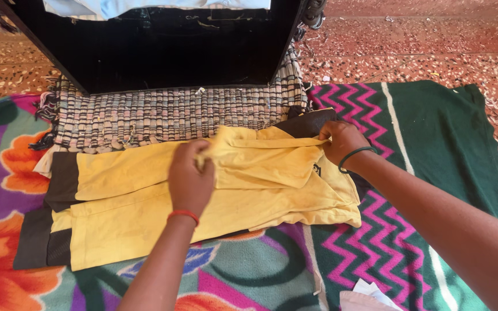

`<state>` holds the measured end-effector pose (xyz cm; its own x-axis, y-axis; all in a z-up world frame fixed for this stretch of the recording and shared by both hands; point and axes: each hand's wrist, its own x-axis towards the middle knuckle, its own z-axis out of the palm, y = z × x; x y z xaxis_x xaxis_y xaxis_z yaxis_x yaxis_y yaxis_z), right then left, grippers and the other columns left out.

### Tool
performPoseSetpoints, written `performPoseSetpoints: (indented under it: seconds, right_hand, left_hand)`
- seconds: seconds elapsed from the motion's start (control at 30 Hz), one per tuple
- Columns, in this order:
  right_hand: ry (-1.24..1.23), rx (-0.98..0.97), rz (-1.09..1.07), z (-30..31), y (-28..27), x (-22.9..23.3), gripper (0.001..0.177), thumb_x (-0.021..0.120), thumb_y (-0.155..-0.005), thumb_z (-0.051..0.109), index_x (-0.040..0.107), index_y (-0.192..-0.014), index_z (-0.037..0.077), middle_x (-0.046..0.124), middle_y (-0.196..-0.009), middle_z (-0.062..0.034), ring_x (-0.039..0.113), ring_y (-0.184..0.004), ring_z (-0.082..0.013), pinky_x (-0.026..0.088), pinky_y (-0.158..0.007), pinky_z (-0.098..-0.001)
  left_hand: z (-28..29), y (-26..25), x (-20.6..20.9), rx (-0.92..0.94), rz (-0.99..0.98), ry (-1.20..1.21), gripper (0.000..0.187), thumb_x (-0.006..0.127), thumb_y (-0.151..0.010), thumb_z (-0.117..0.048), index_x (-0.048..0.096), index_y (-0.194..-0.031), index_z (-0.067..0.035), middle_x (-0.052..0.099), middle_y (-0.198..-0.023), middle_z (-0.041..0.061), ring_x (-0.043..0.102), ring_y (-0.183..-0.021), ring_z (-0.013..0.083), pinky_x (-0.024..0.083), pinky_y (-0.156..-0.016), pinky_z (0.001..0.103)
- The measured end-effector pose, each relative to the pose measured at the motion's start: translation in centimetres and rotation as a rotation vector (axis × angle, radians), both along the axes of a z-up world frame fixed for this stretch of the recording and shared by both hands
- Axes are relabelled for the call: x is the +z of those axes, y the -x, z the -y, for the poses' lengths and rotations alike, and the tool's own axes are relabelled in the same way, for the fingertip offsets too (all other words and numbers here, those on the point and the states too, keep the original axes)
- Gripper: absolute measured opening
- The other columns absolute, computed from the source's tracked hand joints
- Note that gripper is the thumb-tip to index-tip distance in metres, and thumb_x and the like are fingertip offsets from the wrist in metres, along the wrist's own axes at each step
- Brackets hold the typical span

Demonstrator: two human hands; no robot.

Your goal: The person folds a pair of blue jeans and places them in a suitcase. Then, the person folds a yellow and black hoodie on a colorful mat and places it in the suitcase.

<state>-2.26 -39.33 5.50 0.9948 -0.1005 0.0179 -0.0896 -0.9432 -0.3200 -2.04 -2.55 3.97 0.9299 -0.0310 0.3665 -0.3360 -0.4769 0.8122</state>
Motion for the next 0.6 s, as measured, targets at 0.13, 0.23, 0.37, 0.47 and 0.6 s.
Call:
performPoseSetpoints:
  seconds: [0.13,0.23,0.37,0.47,0.6]
  right_hand:
    - [0.011,0.015,-0.008,0.0,0.3,0.2,0.020,0.072,-0.076,0.005,0.073,-0.096,0.008,0.072,-0.107,-0.0140,0.068,-0.103,-0.0361,0.055,-0.086,-0.0455]
    - [0.015,0.025,-0.003,-0.2,0.5,0.5,0.019,0.072,-0.077,0.006,0.072,-0.096,0.008,0.073,-0.107,-0.0135,0.068,-0.105,-0.0356,0.055,-0.086,-0.0456]
    - [0.017,0.035,-0.024,-0.5,0.7,0.8,0.023,0.077,-0.080,0.014,0.070,-0.101,0.007,0.072,-0.107,-0.0139,0.068,-0.105,-0.0353,0.054,-0.087,-0.0455]
    - [0.036,0.023,-0.034,-0.7,0.7,1.1,0.025,0.078,-0.081,0.016,0.071,-0.104,0.009,0.071,-0.108,-0.0142,0.067,-0.106,-0.0358,0.054,-0.088,-0.0460]
    - [0.020,0.059,0.004,-0.8,1.2,1.2,0.024,0.077,-0.081,0.016,0.072,-0.103,0.009,0.070,-0.111,-0.0143,0.067,-0.106,-0.0365,0.054,-0.088,-0.0458]
  left_hand:
    - [1.2,3.0,0.8,-0.309,-0.058,-0.304,0.016,0.077,-0.080,-0.016,0.075,-0.095,-0.012,0.070,-0.096,0.009,0.069,-0.085,0.0260,0.055,-0.073,0.037]
    - [1.2,3.1,0.6,-0.308,-0.246,-0.150,0.011,0.071,-0.085,-0.014,0.074,-0.095,-0.011,0.070,-0.096,0.008,0.072,-0.079,0.0229,0.058,-0.073,0.034]
    - [1.0,0.7,0.5,-0.106,-0.180,-0.115,0.013,0.063,-0.092,-0.009,0.072,-0.102,-0.010,0.071,-0.094,0.008,0.072,-0.074,0.0232,0.058,-0.073,0.034]
    - [1.5,-1.2,0.9,-0.094,-0.188,-0.128,0.020,0.063,-0.088,-0.006,0.070,-0.106,-0.008,0.070,-0.101,0.008,0.073,-0.078,0.0240,0.059,-0.076,0.036]
    - [3.6,-2.9,1.2,-0.180,-0.053,-0.315,0.040,0.062,-0.083,0.002,0.072,-0.117,-0.014,0.064,-0.122,0.007,0.065,-0.100,0.0314,0.055,-0.080,0.045]
